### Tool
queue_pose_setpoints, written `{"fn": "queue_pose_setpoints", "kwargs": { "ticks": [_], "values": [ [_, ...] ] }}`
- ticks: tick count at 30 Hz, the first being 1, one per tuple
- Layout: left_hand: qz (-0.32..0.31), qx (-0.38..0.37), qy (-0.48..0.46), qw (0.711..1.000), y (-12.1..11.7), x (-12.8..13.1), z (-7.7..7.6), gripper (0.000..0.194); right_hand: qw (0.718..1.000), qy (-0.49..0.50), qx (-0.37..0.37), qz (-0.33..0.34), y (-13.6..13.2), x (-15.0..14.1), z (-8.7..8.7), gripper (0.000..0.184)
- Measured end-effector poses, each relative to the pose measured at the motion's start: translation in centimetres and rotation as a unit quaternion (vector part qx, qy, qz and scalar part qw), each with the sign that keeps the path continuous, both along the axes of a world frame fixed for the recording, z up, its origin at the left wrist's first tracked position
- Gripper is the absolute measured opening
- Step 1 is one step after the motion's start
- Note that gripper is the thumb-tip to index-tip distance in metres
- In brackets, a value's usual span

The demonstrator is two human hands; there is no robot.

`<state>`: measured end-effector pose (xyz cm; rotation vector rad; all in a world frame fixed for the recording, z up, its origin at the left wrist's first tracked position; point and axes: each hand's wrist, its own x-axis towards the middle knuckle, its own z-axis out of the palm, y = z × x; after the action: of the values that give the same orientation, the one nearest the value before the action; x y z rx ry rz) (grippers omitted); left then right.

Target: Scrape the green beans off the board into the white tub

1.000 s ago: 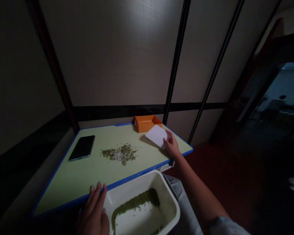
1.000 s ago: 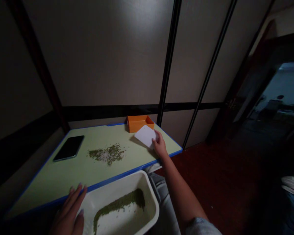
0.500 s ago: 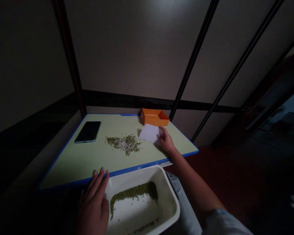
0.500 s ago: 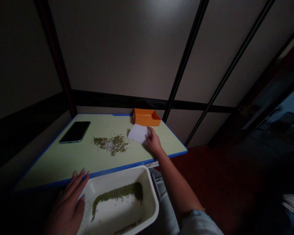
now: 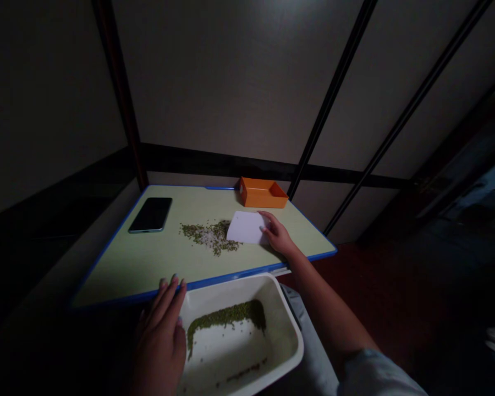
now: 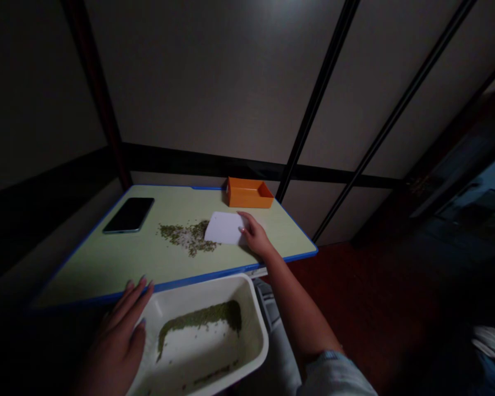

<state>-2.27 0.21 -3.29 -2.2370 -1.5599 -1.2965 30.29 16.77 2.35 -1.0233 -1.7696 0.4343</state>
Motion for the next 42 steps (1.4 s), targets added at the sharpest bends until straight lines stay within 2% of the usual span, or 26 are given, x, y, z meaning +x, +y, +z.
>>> {"fn": "queue_pose_setpoints", "kwargs": {
  "ticks": [9,14,23,27,31,37,42],
  "values": [
    [-0.005,-0.025,-0.018,1.0,0.0,-0.1,-0.2,0.058,0.999,0.018,-0.025,0.033,-0.7,-0.2,0.2,0.049],
    [-0.007,-0.039,-0.038,0.999,0.0,0.0,-0.3,0.057,0.995,0.071,-0.056,0.038,-0.9,-0.2,0.1,0.051],
    [-0.01,-0.056,-0.047,0.997,-0.2,0.0,-0.3,0.059,0.975,0.177,-0.118,-0.071,-3.4,1.7,0.3,0.056],
    [-0.006,-0.05,-0.036,0.998,-0.2,0.2,-0.1,0.057,0.961,0.209,-0.164,-0.073,-4.3,2.5,0.3,0.06],
    [0.001,-0.03,-0.024,0.999,-0.2,0.2,0.1,0.056,0.954,0.21,-0.207,-0.047,-4.5,2.9,0.4,0.063],
    [-0.005,-0.021,-0.026,0.999,-0.2,0.3,0.4,0.058,0.964,0.182,-0.193,-0.034,-4.7,2.9,0.7,0.06],
    [-0.011,-0.042,-0.046,0.998,-0.3,0.3,0.4,0.059,0.968,0.149,-0.2,-0.018,-5.0,3.0,1.1,0.06]
  ]
}}
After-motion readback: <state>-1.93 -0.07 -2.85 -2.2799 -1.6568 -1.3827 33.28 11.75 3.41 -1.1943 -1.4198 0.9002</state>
